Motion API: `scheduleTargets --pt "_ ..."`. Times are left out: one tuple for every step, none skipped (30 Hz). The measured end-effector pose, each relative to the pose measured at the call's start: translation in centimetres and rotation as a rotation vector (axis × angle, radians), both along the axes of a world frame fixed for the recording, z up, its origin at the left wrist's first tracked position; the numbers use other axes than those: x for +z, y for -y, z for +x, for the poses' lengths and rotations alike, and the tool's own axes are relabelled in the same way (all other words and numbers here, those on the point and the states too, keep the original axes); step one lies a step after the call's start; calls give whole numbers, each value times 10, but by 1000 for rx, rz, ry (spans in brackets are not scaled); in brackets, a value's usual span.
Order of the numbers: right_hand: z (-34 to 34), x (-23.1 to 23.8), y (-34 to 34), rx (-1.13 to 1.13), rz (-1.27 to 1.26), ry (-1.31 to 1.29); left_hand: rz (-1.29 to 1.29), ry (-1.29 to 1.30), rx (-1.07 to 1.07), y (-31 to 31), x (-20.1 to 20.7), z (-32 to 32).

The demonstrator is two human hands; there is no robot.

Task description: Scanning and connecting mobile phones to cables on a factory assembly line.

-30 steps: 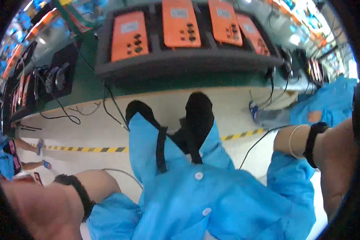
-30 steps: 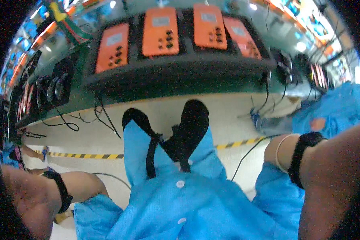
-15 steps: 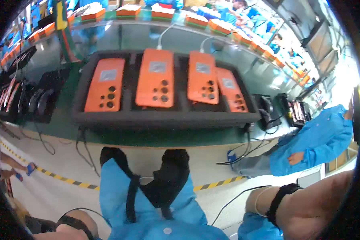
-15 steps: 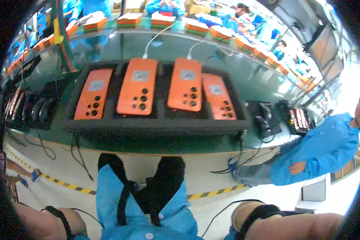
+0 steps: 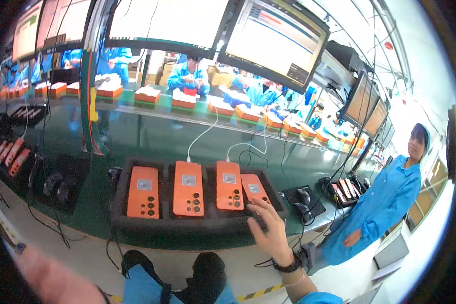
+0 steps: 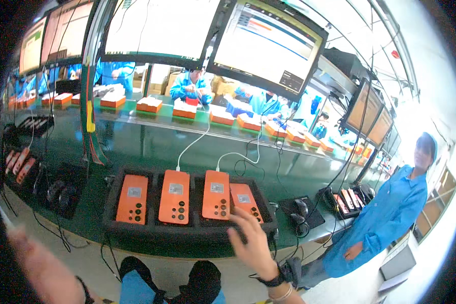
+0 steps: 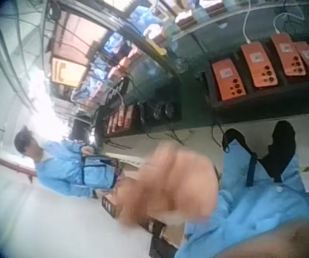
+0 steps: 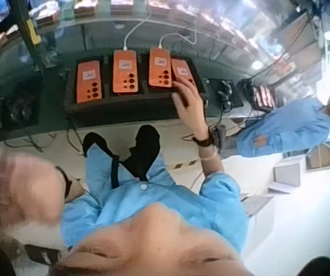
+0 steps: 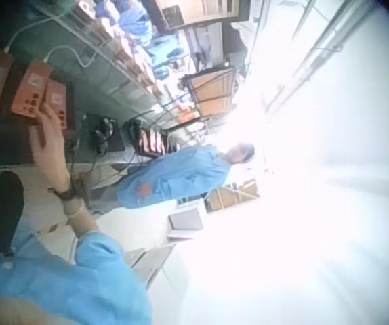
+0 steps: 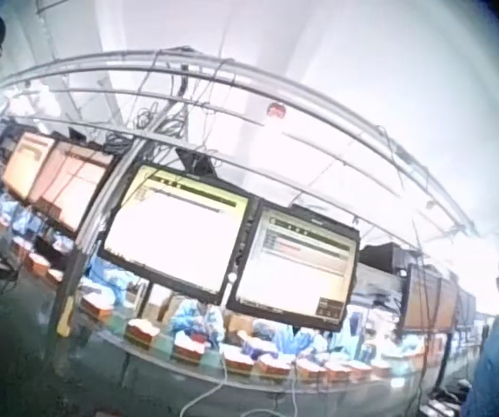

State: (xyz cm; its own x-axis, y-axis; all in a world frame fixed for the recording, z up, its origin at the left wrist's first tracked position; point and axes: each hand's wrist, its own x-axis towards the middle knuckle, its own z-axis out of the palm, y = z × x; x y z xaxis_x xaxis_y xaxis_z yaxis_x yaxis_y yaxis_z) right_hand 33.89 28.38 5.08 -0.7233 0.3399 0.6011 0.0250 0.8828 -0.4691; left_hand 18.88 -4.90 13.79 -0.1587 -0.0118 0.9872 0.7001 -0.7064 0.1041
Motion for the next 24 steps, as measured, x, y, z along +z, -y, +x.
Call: scheduleTargets --pt "-2 -10 -15 -46 -168 -10 8 107 205 -8 -5 -8" --pt "-7 -17 -29 -84 -68 -11 -80 229 455 -20 -13 -21" --pt "-10 -22 -39 -129 12 -3 -266 321 507 -34 -22 -31" --pt "-12 -25 -46 -219 42 75 -412 298 502 -48 -28 -58" --pt "-13 -27 -48 -176 76 26 -554 272 521 -61 -33 -87" --pt "-14 -24 -50 -179 69 37 -615 212 540 -72 -41 -107" --pt "-15 -22 -49 -208 36 56 -682 148 577 -76 -51 -124" --pt "-16 -19 -47 -119 25 56 -702 117 610 -76 -62 -139" --pt "-18 -14 -47 -71 -10 63 -722 76 623 -81 -69 -153" --pt "-19 -13 -43 -34 -29 17 -773 47 631 -90 -75 -165" --pt "-22 -9 -45 18 248 161 -777 56 614 -97 -79 -175" --pt "-24 -9 -44 6 263 254 -820 41 624 -101 -81 -184" --pt "-26 -8 -47 32 271 263 -904 56 625 -106 -82 -191" --pt "-32 -8 -54 17 282 267 -954 49 614 -115 -82 -199" --pt "-39 -8 -62 55 173 209 -974 32 608 -125 -83 -205" --pt "-45 -8 -73 79 124 147 -998 10 608 -137 -81 -213" --pt "-52 -6 -87 39 87 188 -1033 -12 616 -148 -80 -220" --pt "-61 -6 -100 18 34 233 -1100 -6 650 -153 -85 -223" --pt "-71 -9 -110 0 -35 266 -1136 -58 672 -156 -90 -225" --pt "-77 -13 -118 -62 -24 260 -1167 -86 722 -168 -90 -228" --pt "-83 -16 -127 -133 -19 251 -1211 -85 786 -176 -89 -231" --pt "-89 -18 -135 -199 -3 265 -1235 -106 811 -181 -89 -233" --pt "-94 -19 -141 -205 6 233 -1275 -104 842 -187 -88 -233" --pt "-97 -19 -150 -210 30 228 -1307 -100 836 -194 -86 -234"
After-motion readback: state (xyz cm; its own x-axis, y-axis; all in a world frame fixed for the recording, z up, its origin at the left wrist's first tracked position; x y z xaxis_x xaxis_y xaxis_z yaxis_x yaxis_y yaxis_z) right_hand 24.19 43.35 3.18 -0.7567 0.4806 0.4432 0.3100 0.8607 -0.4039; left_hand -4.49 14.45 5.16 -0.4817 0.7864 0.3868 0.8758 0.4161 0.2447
